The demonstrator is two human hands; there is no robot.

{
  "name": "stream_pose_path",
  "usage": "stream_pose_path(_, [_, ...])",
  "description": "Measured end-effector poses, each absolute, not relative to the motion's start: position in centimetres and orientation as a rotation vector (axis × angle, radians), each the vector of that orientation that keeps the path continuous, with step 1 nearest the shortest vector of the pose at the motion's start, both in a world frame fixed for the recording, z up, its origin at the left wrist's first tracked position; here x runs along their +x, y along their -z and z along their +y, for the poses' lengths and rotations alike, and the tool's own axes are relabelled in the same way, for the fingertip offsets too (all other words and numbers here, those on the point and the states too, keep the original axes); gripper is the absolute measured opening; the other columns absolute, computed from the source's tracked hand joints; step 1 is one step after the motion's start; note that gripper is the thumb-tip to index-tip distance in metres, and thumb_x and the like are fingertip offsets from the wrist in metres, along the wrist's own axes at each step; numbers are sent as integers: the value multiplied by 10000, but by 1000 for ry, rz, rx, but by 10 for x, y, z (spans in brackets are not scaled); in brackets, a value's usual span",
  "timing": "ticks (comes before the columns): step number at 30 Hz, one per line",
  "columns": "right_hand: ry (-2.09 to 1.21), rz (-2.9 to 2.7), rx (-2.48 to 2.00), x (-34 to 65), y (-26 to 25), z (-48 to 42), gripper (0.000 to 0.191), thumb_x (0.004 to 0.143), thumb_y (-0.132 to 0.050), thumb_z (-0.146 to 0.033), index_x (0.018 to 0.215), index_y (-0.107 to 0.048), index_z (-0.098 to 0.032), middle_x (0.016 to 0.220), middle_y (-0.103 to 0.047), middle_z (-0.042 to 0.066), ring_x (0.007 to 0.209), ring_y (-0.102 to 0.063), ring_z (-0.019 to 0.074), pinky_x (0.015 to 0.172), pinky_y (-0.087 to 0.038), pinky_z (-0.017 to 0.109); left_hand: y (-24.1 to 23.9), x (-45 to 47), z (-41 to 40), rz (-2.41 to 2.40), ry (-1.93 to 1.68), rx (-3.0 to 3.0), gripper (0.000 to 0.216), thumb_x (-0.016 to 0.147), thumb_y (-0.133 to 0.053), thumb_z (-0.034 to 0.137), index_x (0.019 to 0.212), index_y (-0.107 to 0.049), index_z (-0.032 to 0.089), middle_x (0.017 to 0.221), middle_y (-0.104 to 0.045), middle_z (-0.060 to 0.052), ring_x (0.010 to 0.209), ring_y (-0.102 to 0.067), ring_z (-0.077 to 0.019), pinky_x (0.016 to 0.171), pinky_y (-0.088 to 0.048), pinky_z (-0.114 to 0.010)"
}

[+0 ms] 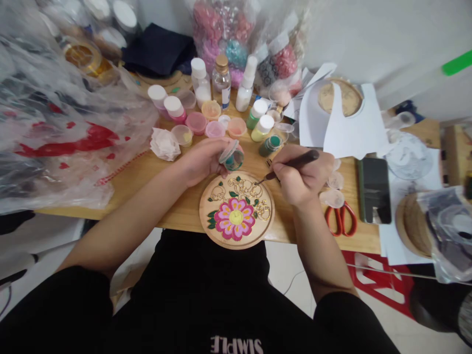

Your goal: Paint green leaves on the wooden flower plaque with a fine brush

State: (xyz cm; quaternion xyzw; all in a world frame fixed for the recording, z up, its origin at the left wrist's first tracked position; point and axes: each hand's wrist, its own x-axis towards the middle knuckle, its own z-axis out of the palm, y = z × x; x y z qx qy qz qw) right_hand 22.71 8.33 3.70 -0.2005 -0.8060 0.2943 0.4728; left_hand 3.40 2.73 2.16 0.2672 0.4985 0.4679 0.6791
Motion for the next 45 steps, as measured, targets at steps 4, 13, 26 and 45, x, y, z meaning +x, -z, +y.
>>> stream_pose_path(4, [-711, -1963, -499, 228, -40, 81, 175, 682, -505, -68, 571, -522, -202, 518, -547, -42, 439, -472, 89, 429, -337, 249, -23, 35, 28, 1131, -1060, 588, 150, 846, -562, 184, 751, -668, 134, 651, -584, -12, 505, -531, -89, 422, -422, -190])
stream_pose_path(13, [-700, -1976, -499, 228, -38, 82, 179, 693, -501, -69, 582, -522, -208, 524, -556, -42, 445, -489, 100, 425, -342, 257, -21, 34, 28, 1095, -1063, 577, 163, 871, -578, 202, 753, -675, 144, 649, -590, -7, 527, -531, -89, 445, -410, -192])
stream_pose_path(26, [-759, -1951, -506, 226, -37, 80, 188, 695, -502, -73, 576, -529, -216, 524, -547, -36, 435, -459, 103, 429, -346, 276, -22, 34, 27, 1107, -1054, 592, 203, 908, -516, 167, 784, -673, 138, 650, -622, -1, 559, -530, -92, 504, -404, -217])
stream_pose_path(45, [-774, -1943, -445, 226, -38, 82, 182, 691, -532, -53, 578, -547, -196, 534, -549, -43, 443, -464, 79, 429, -332, 237, -30, 38, 27, 1178, -1038, 550, 260, 906, -471, 119, 728, -659, 137, 620, -586, -5, 510, -509, -87, 446, -388, -221])
